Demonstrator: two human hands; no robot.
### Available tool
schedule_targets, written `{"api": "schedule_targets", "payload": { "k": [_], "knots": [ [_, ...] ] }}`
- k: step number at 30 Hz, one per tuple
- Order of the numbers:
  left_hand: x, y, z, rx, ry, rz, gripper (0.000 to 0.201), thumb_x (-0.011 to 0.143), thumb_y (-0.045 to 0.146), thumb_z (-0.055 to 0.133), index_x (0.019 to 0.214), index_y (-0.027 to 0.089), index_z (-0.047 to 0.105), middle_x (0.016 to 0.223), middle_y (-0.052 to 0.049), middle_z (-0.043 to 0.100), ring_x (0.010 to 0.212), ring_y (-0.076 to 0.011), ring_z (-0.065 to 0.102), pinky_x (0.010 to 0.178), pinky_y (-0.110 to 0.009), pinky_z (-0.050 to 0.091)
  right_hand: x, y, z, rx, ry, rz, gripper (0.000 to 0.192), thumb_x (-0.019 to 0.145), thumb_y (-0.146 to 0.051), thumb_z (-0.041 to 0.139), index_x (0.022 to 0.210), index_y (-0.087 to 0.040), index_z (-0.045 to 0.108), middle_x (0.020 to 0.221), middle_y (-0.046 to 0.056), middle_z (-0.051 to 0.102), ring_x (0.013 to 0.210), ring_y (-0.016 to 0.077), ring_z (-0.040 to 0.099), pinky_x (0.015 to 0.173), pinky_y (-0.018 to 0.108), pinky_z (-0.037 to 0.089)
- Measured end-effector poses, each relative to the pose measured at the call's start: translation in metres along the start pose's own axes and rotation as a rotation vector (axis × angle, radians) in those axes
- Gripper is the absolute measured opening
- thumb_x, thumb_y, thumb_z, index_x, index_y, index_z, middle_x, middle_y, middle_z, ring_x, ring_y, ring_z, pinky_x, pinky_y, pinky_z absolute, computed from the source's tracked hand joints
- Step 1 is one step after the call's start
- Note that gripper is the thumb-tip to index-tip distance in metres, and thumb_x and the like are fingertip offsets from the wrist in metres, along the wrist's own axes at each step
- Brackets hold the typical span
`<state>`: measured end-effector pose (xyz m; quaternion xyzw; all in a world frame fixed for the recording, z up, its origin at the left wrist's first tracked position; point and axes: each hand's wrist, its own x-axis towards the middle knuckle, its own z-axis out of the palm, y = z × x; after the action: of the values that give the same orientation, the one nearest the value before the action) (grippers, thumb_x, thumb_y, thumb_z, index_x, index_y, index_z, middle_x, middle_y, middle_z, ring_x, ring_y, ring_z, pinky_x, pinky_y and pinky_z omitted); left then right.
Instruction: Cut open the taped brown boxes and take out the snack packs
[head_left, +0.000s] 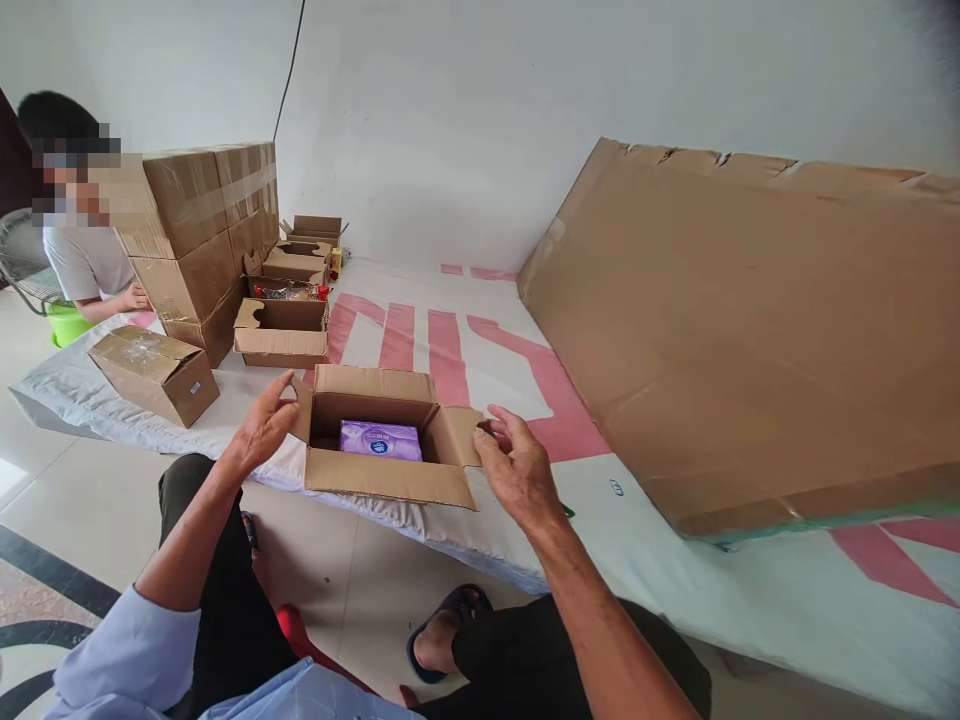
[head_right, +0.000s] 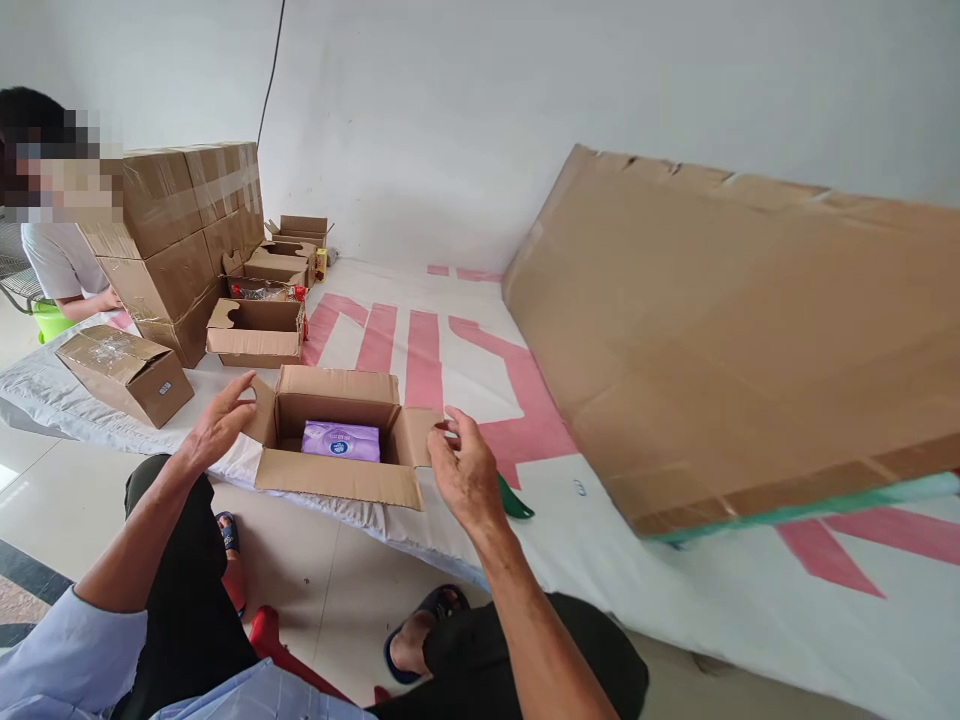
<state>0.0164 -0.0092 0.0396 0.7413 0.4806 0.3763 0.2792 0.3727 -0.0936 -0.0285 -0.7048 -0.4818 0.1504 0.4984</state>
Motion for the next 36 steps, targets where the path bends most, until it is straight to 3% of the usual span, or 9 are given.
{"api": "schedule_targets", "payload": {
  "k": [3,6,9,11,16,22,25,28,36],
  "knots": [
    [-0.013,-0.004,0.006,0.35,0.061,0.093,0.051,0.098,0.023,0.051,0.148,0.017,0.06,0.169,-0.019,0.049,0.161,-0.0384,0.039,0.124,-0.06,0.042,-0.006,0.01,0.005,-0.097,-0.004,-0.144,0.052,0.091,-0.05,0.058,0.13,-0.018,0.07,0.127,0.022,0.073,0.114,0.0368,0.07,0.094,0.055,0.06],
    [-0.022,0.008,0.011,0.513,-0.059,0.167,0.041,0.108,0.034,0.047,0.143,0.019,0.064,0.161,-0.018,0.059,0.159,-0.0393,0.043,0.126,-0.065,0.035,-0.006,0.0,0.001,-0.235,0.039,-0.404,0.035,0.096,-0.038,0.056,0.121,-0.021,0.074,0.126,0.019,0.073,0.123,0.0369,0.065,0.106,0.059,0.054],
    [-0.025,0.019,0.015,0.542,-0.178,0.184,0.064,0.104,0.06,0.059,0.15,0.017,0.058,0.161,-0.023,0.057,0.151,-0.0413,0.053,0.126,-0.064,0.036,-0.002,-0.026,-0.007,-0.345,-0.006,-0.594,0.028,0.1,-0.026,0.053,0.113,-0.024,0.077,0.12,0.015,0.076,0.118,0.0345,0.066,0.107,0.055,0.052],
    [-0.025,0.02,0.02,0.542,-0.22,0.179,0.087,0.092,0.073,0.071,0.155,0.015,0.054,0.166,-0.027,0.049,0.153,-0.0448,0.049,0.123,-0.063,0.04,0.0,-0.048,-0.009,-0.38,-0.164,-0.658,0.028,0.103,-0.023,0.05,0.108,-0.025,0.078,0.113,0.013,0.078,0.112,0.0323,0.068,0.103,0.05,0.054],
    [-0.029,0.009,0.033,0.507,-0.237,0.145,0.111,0.077,0.076,0.085,0.16,0.015,0.046,0.174,-0.03,0.034,0.159,-0.0492,0.041,0.12,-0.064,0.045,0.009,-0.101,-0.001,-0.623,-0.692,-0.525,0.02,0.1,-0.028,0.062,0.112,-0.024,0.077,0.119,0.011,0.079,0.108,0.0296,0.073,0.091,0.039,0.055],
    [-0.034,0.007,0.037,0.444,-0.207,0.111,0.113,0.074,0.07,0.09,0.16,0.013,0.045,0.174,-0.031,0.034,0.157,-0.0502,0.043,0.12,-0.066,0.046,0.03,-0.134,0.024,-0.938,-0.977,-0.317,0.023,0.088,-0.025,0.074,0.109,-0.018,0.078,0.122,0.02,0.079,0.116,0.0372,0.074,0.089,0.04,0.053],
    [-0.035,0.009,0.036,0.428,-0.205,0.104,0.111,0.075,0.068,0.09,0.16,0.014,0.045,0.174,-0.031,0.033,0.158,-0.0503,0.041,0.12,-0.067,0.046,0.032,-0.136,0.03,-0.934,-1.002,-0.325,0.023,0.088,-0.03,0.075,0.107,-0.018,0.08,0.12,0.02,0.08,0.113,0.0366,0.075,0.087,0.039,0.053],
    [-0.037,0.01,0.035,0.413,-0.204,0.102,0.11,0.074,0.067,0.091,0.161,0.016,0.046,0.175,-0.03,0.032,0.16,-0.0498,0.039,0.12,-0.068,0.046,0.029,-0.133,0.029,-0.905,-0.996,-0.346,0.032,0.092,-0.033,0.07,0.12,-0.02,0.078,0.131,0.018,0.078,0.121,0.0351,0.073,0.093,0.038,0.053],
    [-0.037,0.016,0.029,0.378,-0.232,0.066,0.115,0.07,0.065,0.094,0.162,0.016,0.044,0.176,-0.03,0.031,0.162,-0.0507,0.033,0.122,-0.069,0.042,0.02,-0.103,0.013,-0.422,-0.741,-0.371,0.052,0.082,-0.033,0.073,0.133,-0.022,0.075,0.137,0.011,0.077,0.118,0.0311,0.074,0.099,0.041,0.057]
  ]
}}
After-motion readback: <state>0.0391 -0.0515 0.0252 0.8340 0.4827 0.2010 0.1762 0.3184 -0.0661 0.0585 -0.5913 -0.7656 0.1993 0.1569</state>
